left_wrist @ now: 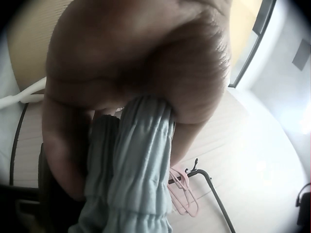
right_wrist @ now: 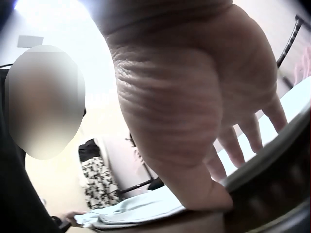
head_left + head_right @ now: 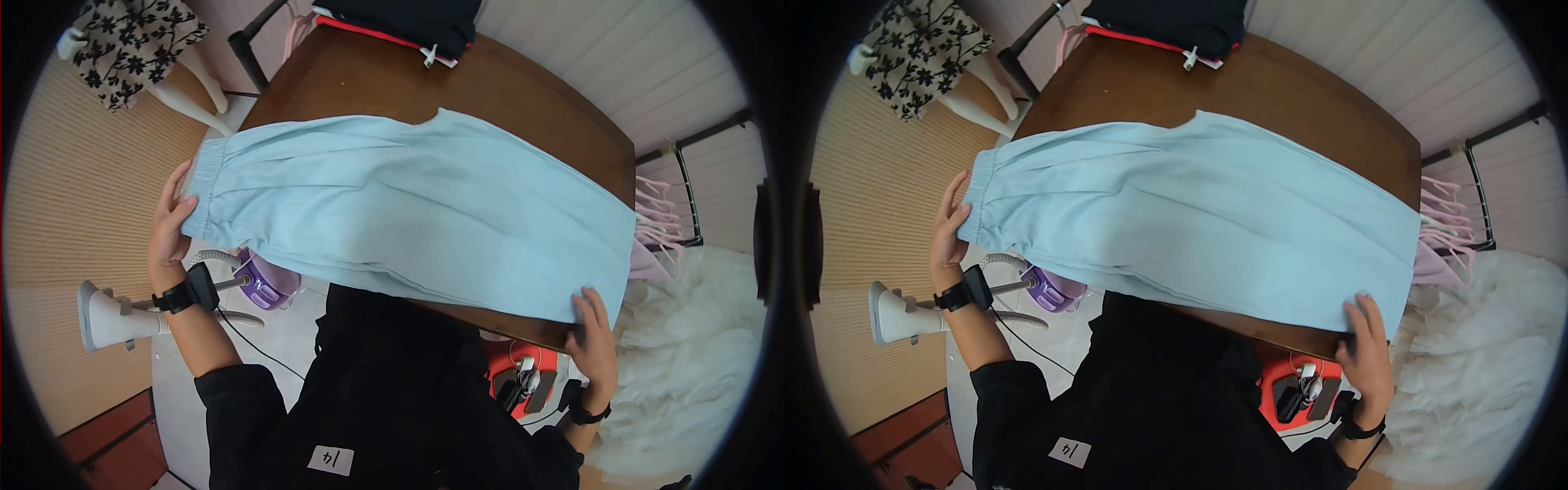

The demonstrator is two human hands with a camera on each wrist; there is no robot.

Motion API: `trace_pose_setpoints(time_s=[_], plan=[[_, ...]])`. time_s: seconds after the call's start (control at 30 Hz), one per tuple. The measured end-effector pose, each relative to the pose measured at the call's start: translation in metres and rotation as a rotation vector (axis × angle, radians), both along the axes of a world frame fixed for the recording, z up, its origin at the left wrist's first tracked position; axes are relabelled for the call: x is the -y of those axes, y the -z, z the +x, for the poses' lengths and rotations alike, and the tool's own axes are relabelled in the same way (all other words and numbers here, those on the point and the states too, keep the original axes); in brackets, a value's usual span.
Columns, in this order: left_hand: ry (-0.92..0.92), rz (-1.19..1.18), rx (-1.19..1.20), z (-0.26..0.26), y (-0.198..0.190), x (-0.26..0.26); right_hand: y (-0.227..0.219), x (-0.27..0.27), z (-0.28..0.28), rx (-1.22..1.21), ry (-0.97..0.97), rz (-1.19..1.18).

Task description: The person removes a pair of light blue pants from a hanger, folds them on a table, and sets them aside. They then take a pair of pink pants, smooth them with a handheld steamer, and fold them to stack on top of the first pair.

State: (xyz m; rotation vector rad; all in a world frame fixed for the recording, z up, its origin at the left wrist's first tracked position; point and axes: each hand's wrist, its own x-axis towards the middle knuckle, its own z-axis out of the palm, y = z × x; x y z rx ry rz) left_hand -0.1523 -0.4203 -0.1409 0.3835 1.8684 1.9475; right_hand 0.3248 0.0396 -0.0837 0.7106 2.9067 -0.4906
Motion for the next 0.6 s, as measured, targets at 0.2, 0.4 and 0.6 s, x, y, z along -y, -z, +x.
trace_pose_setpoints(time_s=[0.2,0.4,0.6], plan=[[-0.082,0.241,0.085,-0.017,0.008,0.016,0.034,-0.024,0.063,-0.125,0.306,0.205],[-0.313,0.29,0.127,-0.034,0.013,0.01,0.06,-0.078,0.114,-0.309,0.426,0.065],[-0.115,0.319,0.125,0.014,-0.004,-0.018,0.112,-0.095,0.14,-0.649,0.646,-0.586]])
